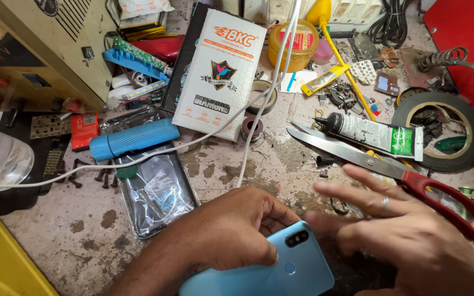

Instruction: The person applies adhesive from a black glue tube around the camera area on the back of a blue smartphone, presses a camera lens glass into place, and wipes the edges. They then open the phone's back cover, exposing the battery and internals, and continue applying glue along the inside edge of the housing.

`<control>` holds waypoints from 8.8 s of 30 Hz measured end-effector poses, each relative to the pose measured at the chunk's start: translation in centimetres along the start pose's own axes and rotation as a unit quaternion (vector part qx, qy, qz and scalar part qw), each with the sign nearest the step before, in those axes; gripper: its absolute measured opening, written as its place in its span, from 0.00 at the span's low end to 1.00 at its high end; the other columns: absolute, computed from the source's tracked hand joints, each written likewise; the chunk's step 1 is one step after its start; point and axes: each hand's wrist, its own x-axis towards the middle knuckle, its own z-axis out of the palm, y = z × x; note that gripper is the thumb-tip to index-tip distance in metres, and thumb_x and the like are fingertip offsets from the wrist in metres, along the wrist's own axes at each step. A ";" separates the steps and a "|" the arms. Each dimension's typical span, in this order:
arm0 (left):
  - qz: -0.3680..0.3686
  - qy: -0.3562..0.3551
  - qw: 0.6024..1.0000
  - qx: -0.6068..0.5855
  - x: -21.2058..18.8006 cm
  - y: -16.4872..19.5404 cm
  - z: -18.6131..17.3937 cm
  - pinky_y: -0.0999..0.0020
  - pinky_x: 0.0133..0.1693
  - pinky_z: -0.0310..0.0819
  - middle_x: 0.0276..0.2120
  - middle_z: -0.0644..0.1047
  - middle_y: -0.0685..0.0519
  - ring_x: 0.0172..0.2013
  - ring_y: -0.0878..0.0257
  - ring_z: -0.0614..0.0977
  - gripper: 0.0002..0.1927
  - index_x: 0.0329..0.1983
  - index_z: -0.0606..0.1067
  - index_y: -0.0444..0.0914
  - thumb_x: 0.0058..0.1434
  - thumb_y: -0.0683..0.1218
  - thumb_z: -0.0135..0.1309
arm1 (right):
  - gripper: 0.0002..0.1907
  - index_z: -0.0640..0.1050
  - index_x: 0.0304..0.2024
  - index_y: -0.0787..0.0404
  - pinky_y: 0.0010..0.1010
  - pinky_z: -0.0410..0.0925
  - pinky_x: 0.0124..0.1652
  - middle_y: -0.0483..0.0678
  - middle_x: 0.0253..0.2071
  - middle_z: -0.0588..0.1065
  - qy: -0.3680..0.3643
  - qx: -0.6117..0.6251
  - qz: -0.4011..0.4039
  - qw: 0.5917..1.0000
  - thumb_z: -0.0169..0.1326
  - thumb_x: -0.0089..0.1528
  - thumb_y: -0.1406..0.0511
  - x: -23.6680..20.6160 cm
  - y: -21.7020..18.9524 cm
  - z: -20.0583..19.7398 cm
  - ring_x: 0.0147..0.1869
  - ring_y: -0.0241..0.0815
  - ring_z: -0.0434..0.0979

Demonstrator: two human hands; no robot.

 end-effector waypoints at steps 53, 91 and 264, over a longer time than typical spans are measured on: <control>0.032 0.006 0.986 -0.165 0.6 -0.7 -0.2 0.70 0.42 0.80 0.40 0.84 0.50 0.37 0.65 0.84 0.22 0.55 0.78 0.31 0.56 0.38 0.56 | 0.09 0.80 0.39 0.64 0.28 0.75 0.39 0.50 0.35 0.80 0.232 0.010 0.256 0.938 0.56 0.67 0.63 -1.6 -0.2 0.1 0.38 0.39 0.83; -0.123 0.303 0.945 0.023 -3.7 -4.8 7.8 0.71 0.30 0.78 0.23 0.85 0.57 0.24 0.66 0.86 0.39 0.64 0.72 0.44 0.48 0.56 0.68 | 0.14 0.82 0.45 0.60 0.35 0.76 0.47 0.48 0.49 0.81 0.060 -0.143 -0.070 0.985 0.57 0.57 0.66 0.4 -0.8 0.8 0.56 0.45 0.83; -0.053 0.327 0.890 0.314 -4.0 4.0 -1.5 0.57 0.32 0.70 0.20 0.76 0.51 0.26 0.52 0.79 0.24 0.21 0.75 0.38 0.44 0.60 0.71 | 0.15 0.76 0.54 0.70 0.34 0.80 0.43 0.58 0.40 0.82 0.340 0.326 0.322 0.821 0.57 0.66 0.70 -2.3 1.0 0.7 0.41 0.44 0.85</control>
